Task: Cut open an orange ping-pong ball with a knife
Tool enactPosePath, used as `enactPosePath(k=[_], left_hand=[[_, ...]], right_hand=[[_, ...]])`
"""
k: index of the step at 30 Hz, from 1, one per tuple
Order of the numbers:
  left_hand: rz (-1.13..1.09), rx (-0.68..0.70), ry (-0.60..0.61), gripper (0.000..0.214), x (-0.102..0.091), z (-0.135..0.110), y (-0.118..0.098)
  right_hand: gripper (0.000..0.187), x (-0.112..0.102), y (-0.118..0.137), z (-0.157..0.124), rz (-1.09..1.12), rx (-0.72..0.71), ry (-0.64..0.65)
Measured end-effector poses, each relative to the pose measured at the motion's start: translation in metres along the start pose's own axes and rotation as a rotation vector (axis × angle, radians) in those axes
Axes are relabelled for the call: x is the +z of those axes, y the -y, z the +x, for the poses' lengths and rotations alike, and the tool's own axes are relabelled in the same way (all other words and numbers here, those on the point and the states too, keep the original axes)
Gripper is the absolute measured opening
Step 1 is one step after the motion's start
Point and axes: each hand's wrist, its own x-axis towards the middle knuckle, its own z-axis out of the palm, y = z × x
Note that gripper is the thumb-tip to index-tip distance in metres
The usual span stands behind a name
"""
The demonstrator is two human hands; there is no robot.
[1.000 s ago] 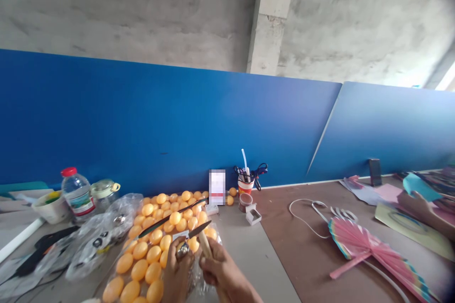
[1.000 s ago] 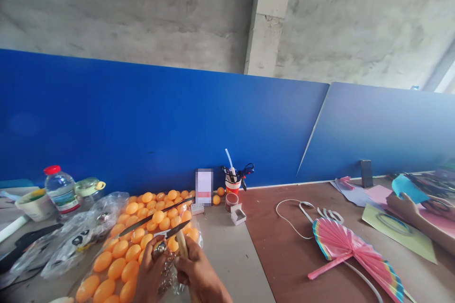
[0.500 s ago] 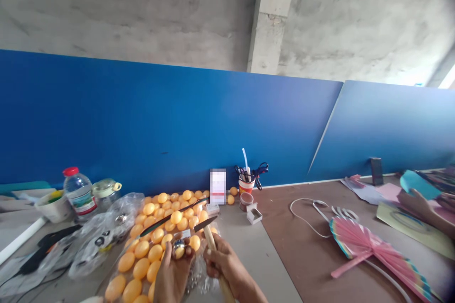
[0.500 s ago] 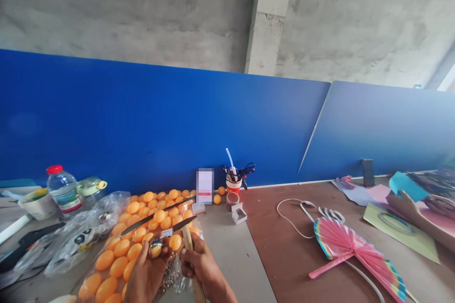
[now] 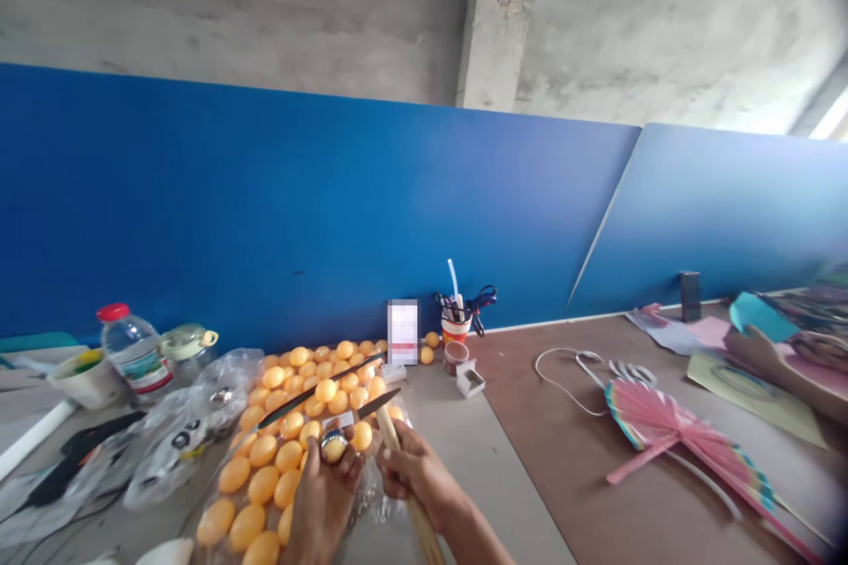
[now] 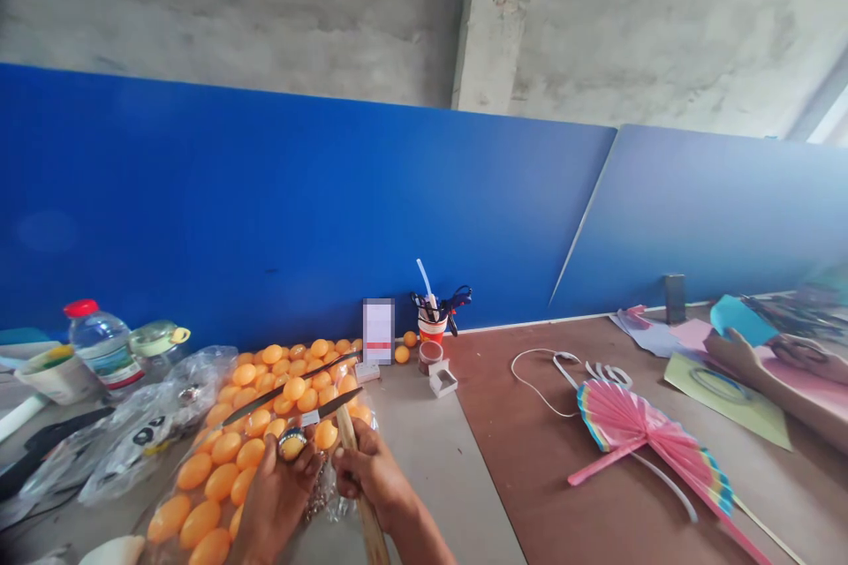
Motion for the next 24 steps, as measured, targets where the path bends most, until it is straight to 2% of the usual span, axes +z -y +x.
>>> enactPosePath(k=[6,10,15,18,24], left_hand=[[0.150,0.078,0.049,0.025,-0.009,0.006,0.000],[0.148,0.097,0.060,0.022,-0.008,0.005,-0.002],[-0.046,0.020,0.113,0.018,0.000,0.004,0.000],[-0.116,0.008,0.173,0.007,0.000,0.003,0.003],[-0.055,0.071,0.201,0.032,-0.001,-0.004,0.004]], right_hand=[[0.044,-0.001,-0.001,0.000,-0.012,0.010,0.006],[0.044,-0.002,0.000,-0.001,-0.017,0.004,0.017],[0.043,-0.003,0.003,-0.001,-0.009,-0.020,0.004],[0.042,-0.001,0.004,-0.002,-0.026,-0.024,0.004],[0.041,0.003,0.003,-0.003,-0.035,-0.005,0.007]])
